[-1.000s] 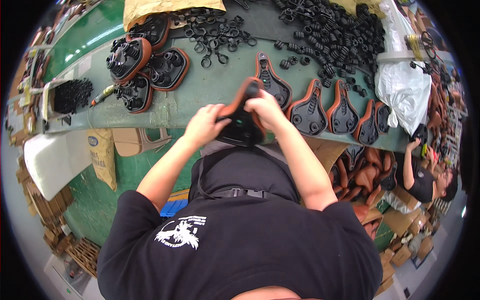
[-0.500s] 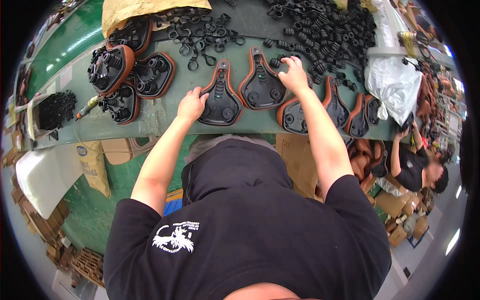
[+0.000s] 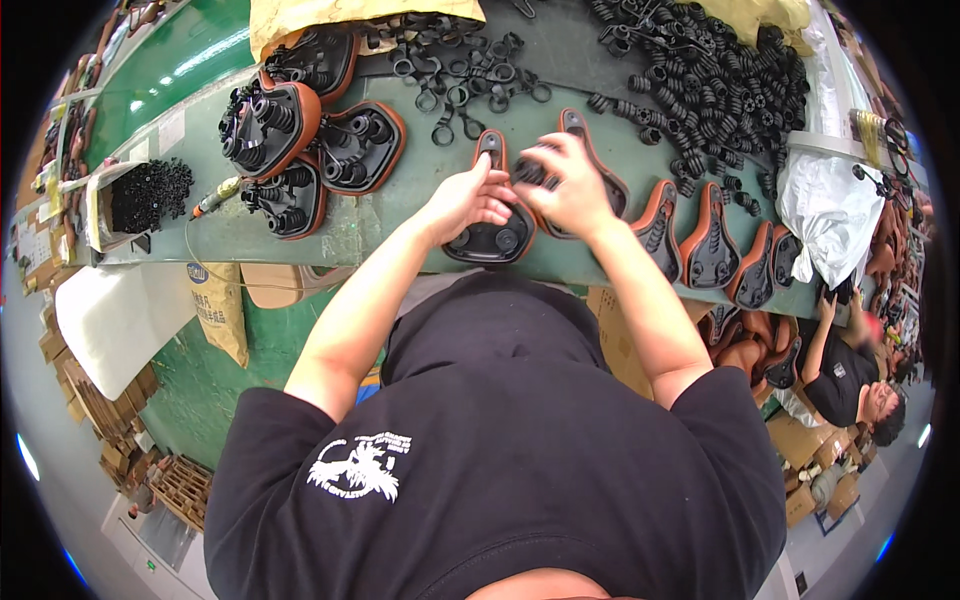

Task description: Assembling components onto bicycle seats and securing them with screws using an electric screwdriver.

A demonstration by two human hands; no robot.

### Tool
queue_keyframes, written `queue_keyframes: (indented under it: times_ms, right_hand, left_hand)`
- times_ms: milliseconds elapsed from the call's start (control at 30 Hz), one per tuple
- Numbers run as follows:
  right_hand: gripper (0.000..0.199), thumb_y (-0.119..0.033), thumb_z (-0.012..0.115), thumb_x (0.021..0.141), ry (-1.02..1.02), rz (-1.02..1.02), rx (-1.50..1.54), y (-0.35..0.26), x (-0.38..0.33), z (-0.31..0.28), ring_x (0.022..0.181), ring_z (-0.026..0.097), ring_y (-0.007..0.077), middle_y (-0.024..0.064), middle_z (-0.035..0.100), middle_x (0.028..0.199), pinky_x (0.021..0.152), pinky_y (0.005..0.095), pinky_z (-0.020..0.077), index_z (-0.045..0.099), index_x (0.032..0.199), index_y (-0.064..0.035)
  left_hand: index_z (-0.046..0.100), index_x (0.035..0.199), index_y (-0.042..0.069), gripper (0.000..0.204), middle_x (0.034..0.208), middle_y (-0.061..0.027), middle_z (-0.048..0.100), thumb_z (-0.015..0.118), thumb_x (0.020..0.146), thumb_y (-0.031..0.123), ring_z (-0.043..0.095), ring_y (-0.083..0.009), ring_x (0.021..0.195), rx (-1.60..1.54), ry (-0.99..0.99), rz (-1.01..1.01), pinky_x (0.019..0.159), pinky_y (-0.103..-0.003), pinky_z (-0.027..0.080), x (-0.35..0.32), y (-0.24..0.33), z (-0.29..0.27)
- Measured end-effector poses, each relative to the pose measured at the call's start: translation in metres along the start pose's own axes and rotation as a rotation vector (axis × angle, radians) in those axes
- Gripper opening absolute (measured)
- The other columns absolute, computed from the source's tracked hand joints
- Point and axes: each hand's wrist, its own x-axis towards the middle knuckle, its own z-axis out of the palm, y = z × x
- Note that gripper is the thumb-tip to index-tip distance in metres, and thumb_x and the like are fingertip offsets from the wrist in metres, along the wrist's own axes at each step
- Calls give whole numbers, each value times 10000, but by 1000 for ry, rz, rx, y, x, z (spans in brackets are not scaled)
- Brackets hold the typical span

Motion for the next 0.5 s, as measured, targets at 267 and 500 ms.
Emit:
queue_keyframes:
  times_ms: [267, 500]
  right_hand:
    - [367, 86, 712, 886, -28, 643, 614, -15, -39, 46, 1193, 669, 167, 62, 533, 1292, 1001, 304, 563, 664, 1240, 0]
    - [340, 35, 804, 773, -3, 84, 86, -29, -76, 80, 1081, 644, 262, 113, 554, 1180, 931, 361, 572, 608, 1041, -40]
  left_hand:
    - [670, 1161, 8, 181, 957, -65, 721, 684, 1050, 149, 719, -153, 889, 232, -19, 20, 804, -305, 596, -29, 6, -65]
    - [642, 1007, 62, 144, 904, -14, 715, 725, 1036, 176, 728, -130, 876, 98, 156, 59, 791, -280, 582, -33, -54, -55]
